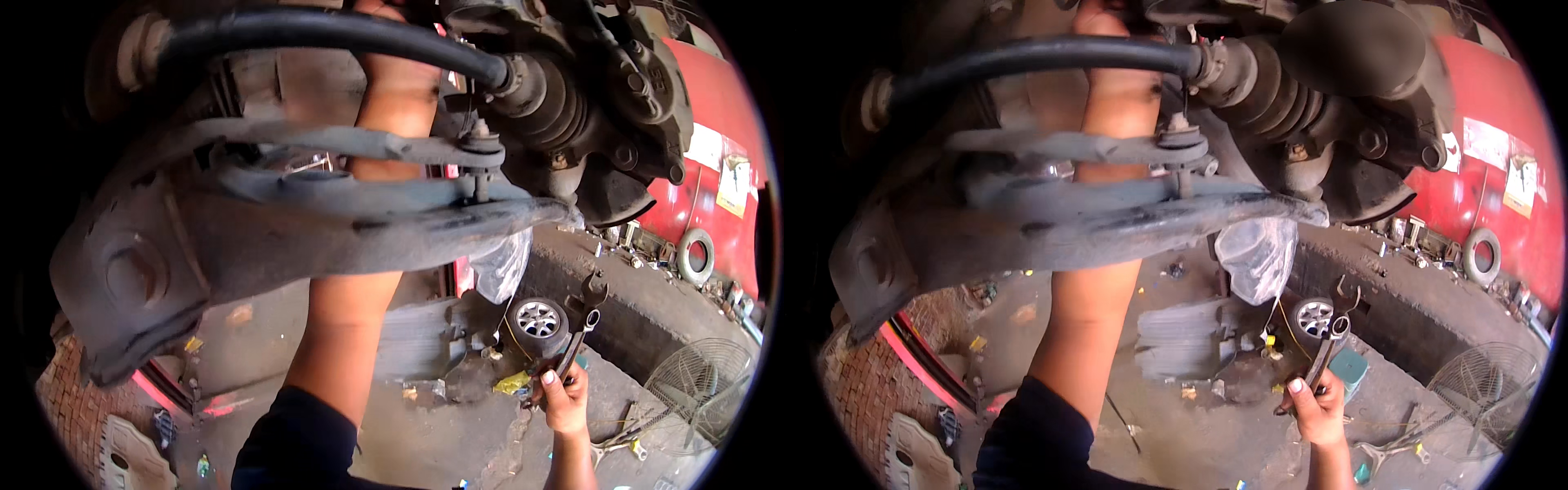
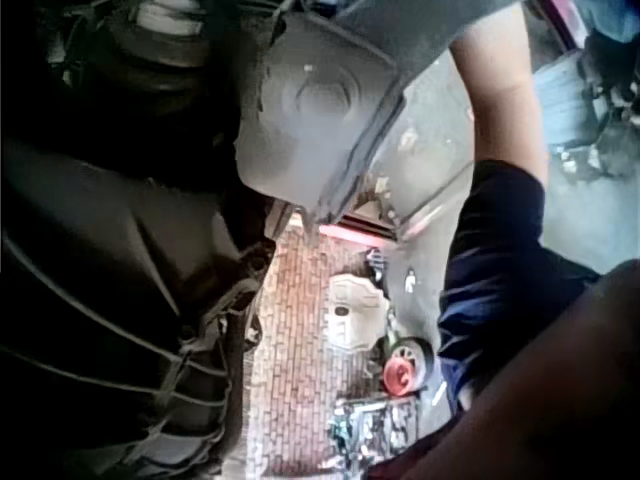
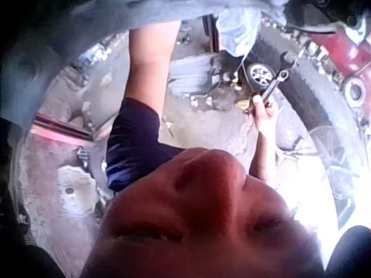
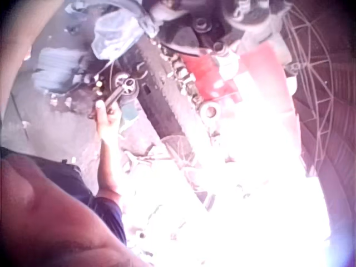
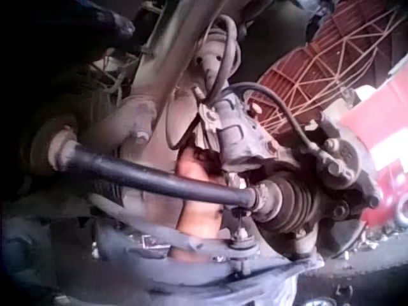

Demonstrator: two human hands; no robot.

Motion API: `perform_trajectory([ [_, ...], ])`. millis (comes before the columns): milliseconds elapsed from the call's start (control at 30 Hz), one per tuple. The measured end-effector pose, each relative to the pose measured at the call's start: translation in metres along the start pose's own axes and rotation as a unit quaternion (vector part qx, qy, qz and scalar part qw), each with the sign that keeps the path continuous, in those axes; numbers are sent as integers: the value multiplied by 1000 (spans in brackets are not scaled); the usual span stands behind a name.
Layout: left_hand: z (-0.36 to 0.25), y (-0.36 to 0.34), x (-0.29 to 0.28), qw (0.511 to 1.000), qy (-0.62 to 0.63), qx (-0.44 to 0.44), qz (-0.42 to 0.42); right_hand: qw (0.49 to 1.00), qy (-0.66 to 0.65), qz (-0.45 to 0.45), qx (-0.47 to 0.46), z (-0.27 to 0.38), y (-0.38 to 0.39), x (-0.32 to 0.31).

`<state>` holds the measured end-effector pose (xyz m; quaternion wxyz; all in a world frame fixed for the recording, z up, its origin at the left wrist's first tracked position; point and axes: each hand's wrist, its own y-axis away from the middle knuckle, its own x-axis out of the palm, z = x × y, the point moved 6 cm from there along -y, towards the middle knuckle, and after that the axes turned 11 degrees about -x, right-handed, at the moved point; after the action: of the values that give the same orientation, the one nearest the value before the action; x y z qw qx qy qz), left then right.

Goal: The person repairs the suspension underneath a vehicle by using various wrenches to loosen and turn fasteners on the components.

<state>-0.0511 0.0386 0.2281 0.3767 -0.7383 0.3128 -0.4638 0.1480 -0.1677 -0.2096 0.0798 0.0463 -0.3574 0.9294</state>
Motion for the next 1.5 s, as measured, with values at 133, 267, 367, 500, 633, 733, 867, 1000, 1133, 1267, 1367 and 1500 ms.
perform_trajectory([
  [133, 0, 20, -12, 998, 52, -2, -48, 1000, 4, -25, -10, -4, 10, -14],
  [267, -16, 35, -17, 997, -31, 67, -38, 999, -18, -28, -22, -5, 14, -17],
  [367, -12, 35, -31, 996, -43, 52, -58, 997, -20, -68, -12, -12, 23, -32],
  [500, -16, 21, -32, 989, -66, -15, 134, 997, -29, -68, -21, -1, 27, -23],
  [633, -6, 34, -20, 989, 18, -53, 140, 999, -4, -36, -19, -1, 33, -24],
  [733, -21, 34, -13, 977, -56, -26, 205, 999, -5, -38, 19, -1, 28, -11],
  [867, -12, 34, -19, 986, -41, -22, 162, 1000, -4, -3, -6, -11, 35, -15],
  [1000, -12, 40, -15, 987, -35, -38, 155, 999, -16, -14, 35, -4, 49, -20],
  [1133, 0, 74, -49, 983, -183, 16, 28, 998, -37, -20, 44, -16, 66, -18],
  [1267, -4, 98, -121, 930, -364, 56, -19, 994, -44, 21, 95, -19, 97, -6],
  [1367, 43, 127, -130, 982, -77, -165, 54, 992, -49, 9, 116, -27, 116, -8],
  [1500, 57, 152, -101, 969, -143, -193, -52, 988, -70, -30, 136, -29, 130, -16],
])
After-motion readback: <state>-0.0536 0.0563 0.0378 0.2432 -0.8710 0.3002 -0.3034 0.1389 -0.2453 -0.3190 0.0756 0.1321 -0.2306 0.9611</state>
